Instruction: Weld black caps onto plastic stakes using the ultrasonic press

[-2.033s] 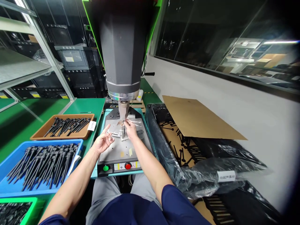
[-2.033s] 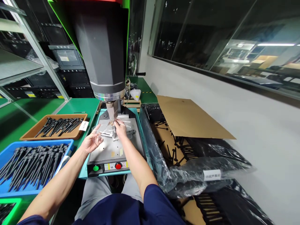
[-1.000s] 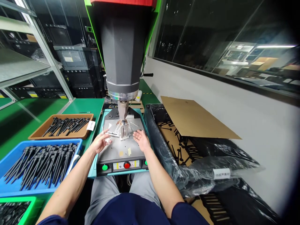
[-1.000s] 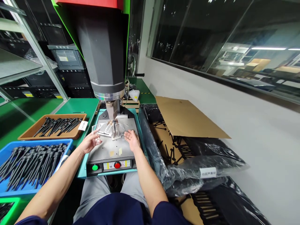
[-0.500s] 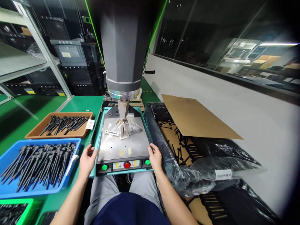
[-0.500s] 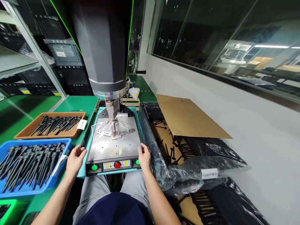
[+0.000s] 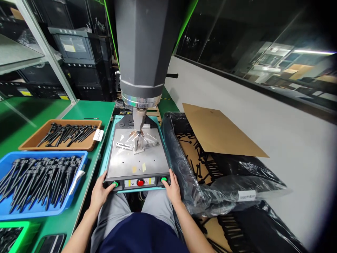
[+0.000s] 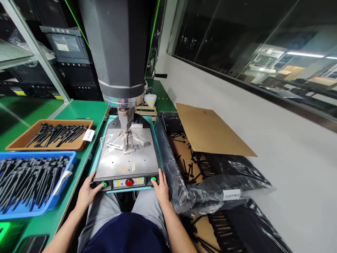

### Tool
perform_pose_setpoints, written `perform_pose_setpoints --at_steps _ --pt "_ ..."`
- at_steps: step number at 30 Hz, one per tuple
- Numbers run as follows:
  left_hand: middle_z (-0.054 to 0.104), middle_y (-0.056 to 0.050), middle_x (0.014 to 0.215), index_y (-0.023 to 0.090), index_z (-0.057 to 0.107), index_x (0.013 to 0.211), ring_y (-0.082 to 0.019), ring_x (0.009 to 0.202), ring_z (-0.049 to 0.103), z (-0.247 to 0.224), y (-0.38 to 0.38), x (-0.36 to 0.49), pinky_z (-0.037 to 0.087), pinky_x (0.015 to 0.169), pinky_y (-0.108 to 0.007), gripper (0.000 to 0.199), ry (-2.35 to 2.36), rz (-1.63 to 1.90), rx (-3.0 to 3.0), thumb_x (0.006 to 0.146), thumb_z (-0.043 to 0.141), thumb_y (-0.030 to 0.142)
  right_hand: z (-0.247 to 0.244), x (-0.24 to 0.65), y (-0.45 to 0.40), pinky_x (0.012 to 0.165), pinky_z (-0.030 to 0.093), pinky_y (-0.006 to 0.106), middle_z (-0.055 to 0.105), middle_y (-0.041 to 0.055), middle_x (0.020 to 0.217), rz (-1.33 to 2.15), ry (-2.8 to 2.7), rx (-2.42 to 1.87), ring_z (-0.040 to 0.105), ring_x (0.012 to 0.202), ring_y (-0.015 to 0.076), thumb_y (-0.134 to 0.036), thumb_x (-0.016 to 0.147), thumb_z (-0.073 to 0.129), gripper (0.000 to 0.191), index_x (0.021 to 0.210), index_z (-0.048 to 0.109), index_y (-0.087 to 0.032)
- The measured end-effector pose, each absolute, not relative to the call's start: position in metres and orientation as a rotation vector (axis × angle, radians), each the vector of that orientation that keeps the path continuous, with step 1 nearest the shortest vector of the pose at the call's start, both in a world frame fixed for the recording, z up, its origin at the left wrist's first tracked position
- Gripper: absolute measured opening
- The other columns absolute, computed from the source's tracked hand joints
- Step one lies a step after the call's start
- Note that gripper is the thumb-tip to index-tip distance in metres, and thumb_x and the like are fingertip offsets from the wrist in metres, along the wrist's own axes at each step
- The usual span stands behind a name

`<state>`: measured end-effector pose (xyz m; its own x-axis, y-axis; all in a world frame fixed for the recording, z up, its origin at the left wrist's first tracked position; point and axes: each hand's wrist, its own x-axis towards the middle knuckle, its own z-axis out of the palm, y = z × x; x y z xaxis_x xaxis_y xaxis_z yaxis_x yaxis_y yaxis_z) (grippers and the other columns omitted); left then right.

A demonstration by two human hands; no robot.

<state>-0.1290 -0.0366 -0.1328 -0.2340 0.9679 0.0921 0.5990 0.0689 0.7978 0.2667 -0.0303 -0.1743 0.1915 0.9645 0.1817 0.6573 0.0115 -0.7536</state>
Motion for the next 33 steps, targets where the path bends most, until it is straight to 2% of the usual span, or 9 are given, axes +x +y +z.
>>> perform_pose_setpoints --at_steps 5,8,13,17,19,23,26,30,33 --pt "0.052 -0.011 0.14 0.025 0.042 0.144 -0.031 0.125 0.053 -0.132 -0.038 -0.13 0.043 0.104 -0.045 0.079 1.859 0.992 1.57 0.075 0.068 0.053 -0.176 0.267 -0.031 0.112 0.037 0.046 0.038 0.0131 0.151 0.536 -1.546 -1.723 0.038 0.14 0.0297 -0.043 0.089 0.053 0.071 0.152 0.028 -0.023" --pt "0.055 -0.013 0.137 0.022 0.048 0.139 -0.032 0.123 0.054 -0.124 -0.038 -0.126 0.044 0.103 -0.046 0.074 1.885 1.026 1.562 0.075 0.067 0.053 -0.174 0.267 -0.031 0.112 0.037 0.046 0.037 0.0135 0.152 0.555 -1.538 -1.728 0.037 0.141 0.0297 -0.045 0.089 0.053 0.072 0.152 0.027 -0.023" --pt "0.063 -0.012 0.123 0.02 0.065 0.117 -0.029 0.104 0.063 -0.095 -0.031 -0.107 0.052 0.09 -0.04 0.048 1.98 1.303 1.54 0.079 0.064 0.05 -0.171 0.265 -0.032 0.112 0.036 0.046 0.035 0.014 0.153 0.598 -1.513 -1.743 0.035 0.142 0.0296 -0.047 0.088 0.053 0.074 0.153 0.025 -0.023" --pt "0.072 -0.01 0.099 0.019 0.072 0.092 -0.024 0.09 0.067 -0.08 -0.015 -0.079 0.053 0.082 -0.035 0.033 1.683 1.313 1.321 0.08 0.064 0.048 -0.171 0.265 -0.031 0.113 0.035 0.046 0.035 0.0151 0.153 0.603 -1.507 -1.745 0.034 0.142 0.0298 -0.047 0.088 0.053 0.075 0.152 0.026 -0.021" --pt "0.072 -0.012 0.101 0.018 0.072 0.095 -0.025 0.095 0.067 -0.078 -0.003 -0.062 0.052 0.086 -0.036 0.036 1.484 1.296 1.143 0.076 0.07 0.048 -0.171 0.265 -0.031 0.113 0.035 0.046 0.035 0.0155 0.153 0.6 -1.501 -1.741 0.034 0.142 0.0298 -0.047 0.087 0.054 0.076 0.152 0.026 -0.02" --pt "0.062 -0.014 0.129 0.019 0.064 0.114 -0.024 0.115 0.06 -0.073 0.026 -0.032 0.049 0.096 -0.036 0.053 1.162 1.339 0.779 0.068 0.082 0.037 -0.168 0.264 -0.032 0.113 0.035 0.046 0.037 0.0144 0.153 0.584 -1.513 -1.716 0.036 0.141 0.0294 -0.047 0.087 0.054 0.074 0.152 0.028 -0.021" --pt "0.053 -0.015 0.14 0.021 0.059 0.117 -0.023 0.116 0.06 -0.063 0.048 -0.017 0.049 0.097 -0.037 0.06 1.012 1.404 0.555 0.064 0.086 0.028 -0.165 0.263 -0.034 0.112 0.035 0.047 0.039 0.0128 0.152 0.587 -1.502 -1.726 0.036 0.141 0.03 -0.048 0.086 0.054 0.074 0.151 0.029 -0.023" --pt "0.06 -0.012 0.13 0.022 0.059 0.114 -0.02 0.113 0.062 -0.04 0.069 -0.01 0.05 0.093 -0.033 0.056 0.882 1.504 0.485 0.064 0.086 0.027 -0.163 0.264 -0.034 0.111 0.037 0.047 0.04 0.0127 0.151 0.622 -1.475 -1.743 0.037 0.141 0.0304 -0.049 0.084 0.056 0.075 0.151 0.031 -0.023" --pt "0.068 -0.01 0.113 0.019 0.063 0.099 -0.019 0.1 0.066 -0.025 0.075 -0.009 0.052 0.089 -0.031 0.043 0.836 1.517 0.464 0.065 0.085 0.033 -0.159 0.264 -0.033 0.11 0.038 0.046 0.043 0.0136 0.149 0.63 -1.463 -1.717 0.04 0.138 0.0296 -0.049 0.084 0.056 0.074 0.149 0.034 -0.022"
